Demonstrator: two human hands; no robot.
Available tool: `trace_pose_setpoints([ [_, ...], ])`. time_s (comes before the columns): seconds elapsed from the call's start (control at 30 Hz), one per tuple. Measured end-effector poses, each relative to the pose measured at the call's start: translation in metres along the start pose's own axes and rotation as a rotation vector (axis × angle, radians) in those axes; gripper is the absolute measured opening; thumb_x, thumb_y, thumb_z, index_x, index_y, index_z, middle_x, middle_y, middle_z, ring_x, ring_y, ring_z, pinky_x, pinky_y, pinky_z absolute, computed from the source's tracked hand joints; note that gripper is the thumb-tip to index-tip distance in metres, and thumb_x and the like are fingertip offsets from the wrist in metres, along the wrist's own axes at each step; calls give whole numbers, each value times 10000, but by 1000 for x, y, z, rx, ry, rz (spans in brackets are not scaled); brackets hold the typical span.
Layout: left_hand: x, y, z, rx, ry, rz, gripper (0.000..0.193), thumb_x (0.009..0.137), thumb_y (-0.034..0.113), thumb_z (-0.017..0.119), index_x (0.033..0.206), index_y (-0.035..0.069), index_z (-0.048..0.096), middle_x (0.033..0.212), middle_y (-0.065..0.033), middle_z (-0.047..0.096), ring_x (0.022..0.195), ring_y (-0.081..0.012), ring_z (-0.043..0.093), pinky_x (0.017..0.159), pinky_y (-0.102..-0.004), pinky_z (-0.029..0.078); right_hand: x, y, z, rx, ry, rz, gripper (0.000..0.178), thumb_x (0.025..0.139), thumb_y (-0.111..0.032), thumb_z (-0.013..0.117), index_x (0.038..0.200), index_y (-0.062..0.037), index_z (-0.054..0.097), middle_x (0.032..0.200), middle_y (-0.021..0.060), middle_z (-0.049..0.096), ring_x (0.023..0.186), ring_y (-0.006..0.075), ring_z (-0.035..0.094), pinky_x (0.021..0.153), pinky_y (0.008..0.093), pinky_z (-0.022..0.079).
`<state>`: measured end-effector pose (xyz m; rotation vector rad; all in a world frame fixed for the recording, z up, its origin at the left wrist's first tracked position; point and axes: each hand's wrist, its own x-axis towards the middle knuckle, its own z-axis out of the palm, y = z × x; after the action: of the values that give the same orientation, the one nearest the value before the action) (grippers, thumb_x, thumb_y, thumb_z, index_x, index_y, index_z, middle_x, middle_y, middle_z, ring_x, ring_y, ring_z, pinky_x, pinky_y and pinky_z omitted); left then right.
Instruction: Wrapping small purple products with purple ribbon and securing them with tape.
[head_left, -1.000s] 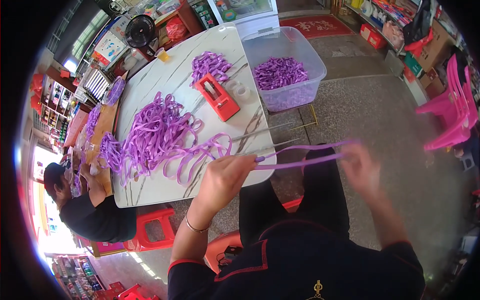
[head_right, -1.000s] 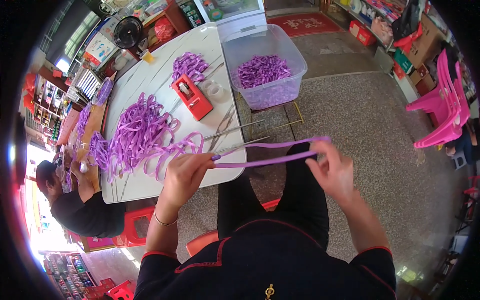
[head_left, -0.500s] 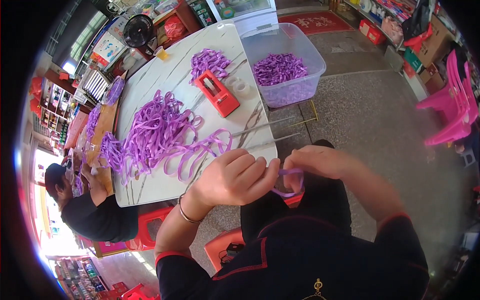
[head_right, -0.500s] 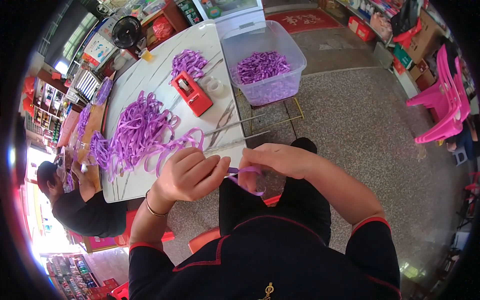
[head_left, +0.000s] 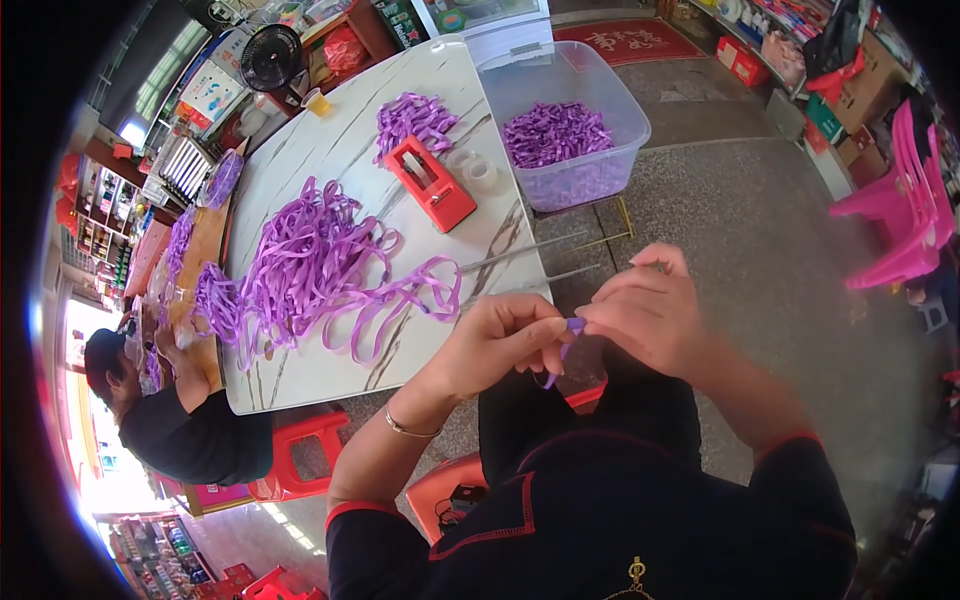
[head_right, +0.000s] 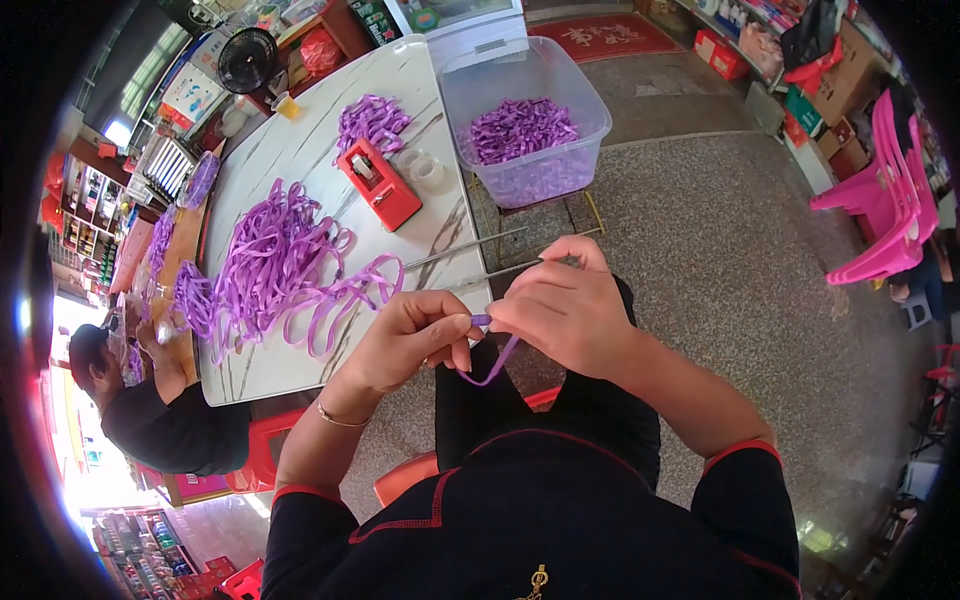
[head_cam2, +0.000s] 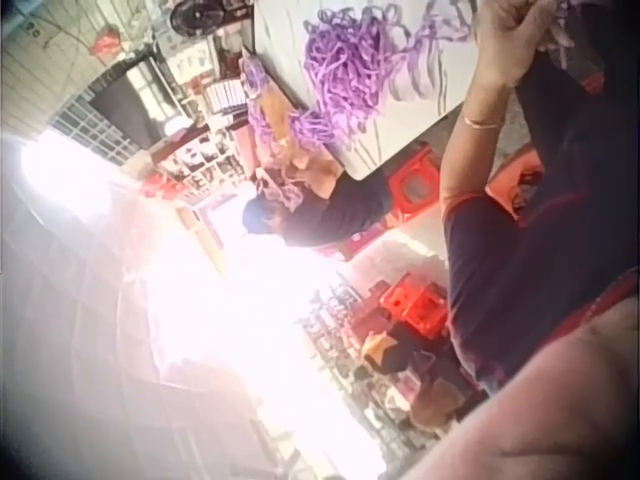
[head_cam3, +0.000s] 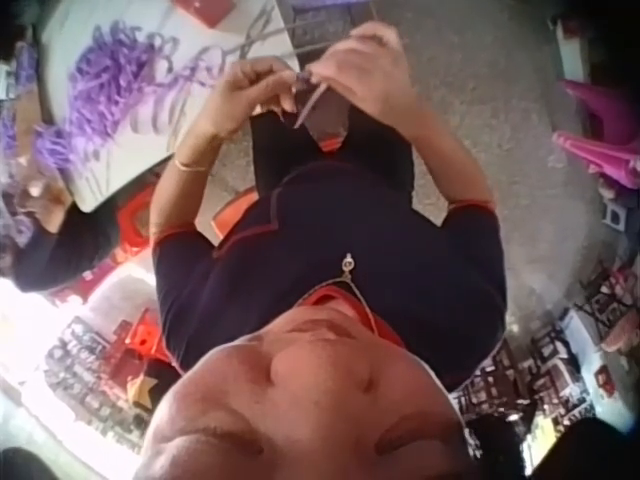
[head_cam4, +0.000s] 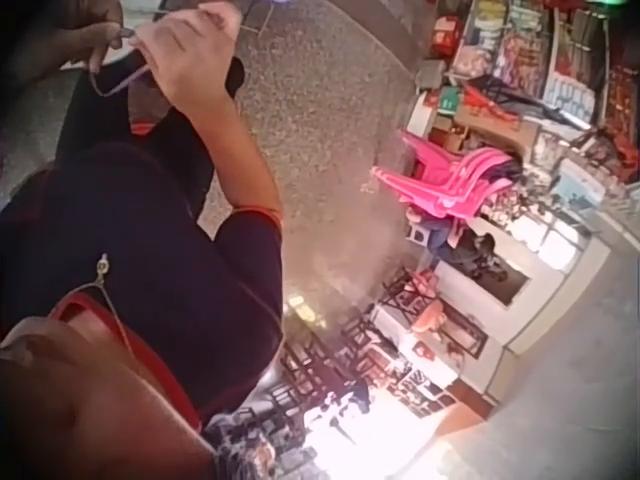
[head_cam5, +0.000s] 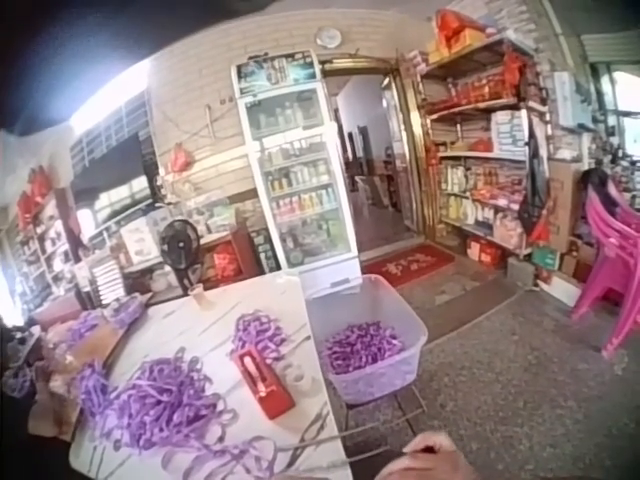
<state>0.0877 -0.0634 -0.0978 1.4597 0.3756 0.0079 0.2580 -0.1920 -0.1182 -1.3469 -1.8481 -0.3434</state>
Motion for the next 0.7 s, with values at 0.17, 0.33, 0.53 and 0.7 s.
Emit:
trace_pose_setpoints([
  [0.17, 6, -2, -2, 189, 34, 175, 142, 887, 112, 529, 824, -3, 583, 694, -53, 634, 552, -66, 547, 464, -190, 372, -9, 10, -1, 1045, -289, 811, 219, 902, -204, 474, 863, -19, 584, 788, 52, 615, 751, 157, 590, 737, 274, 426],
  [0.33, 12, 0, -5, 566, 86, 450, 61, 828, 44, 581, 821, -15, 594, 689, -78, 626, 585, -133, 590, 516, -248, 435, 3, 20, -8, 1273, -510, 934, 319, 931, -259, 423, 886, 17, 576, 785, 68, 613, 733, 146, 589, 732, 260, 442],
  [0.53, 16, 1, -9, 837, 88, 567, 26, 804, 1, 586, 824, -9, 599, 700, -93, 613, 637, -170, 617, 555, -258, 458, 5, 30, -2, 1333, -731, 853, 325, 925, -274, 435, 908, 13, 585, 762, 67, 614, 719, 135, 589, 740, 257, 437],
  [0.7, 19, -2, -10, 581, 58, 374, 57, 842, 31, 560, 832, -16, 591, 684, -60, 604, 640, -130, 600, 556, -245, 451, 3, 31, 0, 1314, -663, 861, 305, 920, -266, 458, 934, 14, 579, 756, 61, 609, 743, 113, 579, 739, 254, 432],
])
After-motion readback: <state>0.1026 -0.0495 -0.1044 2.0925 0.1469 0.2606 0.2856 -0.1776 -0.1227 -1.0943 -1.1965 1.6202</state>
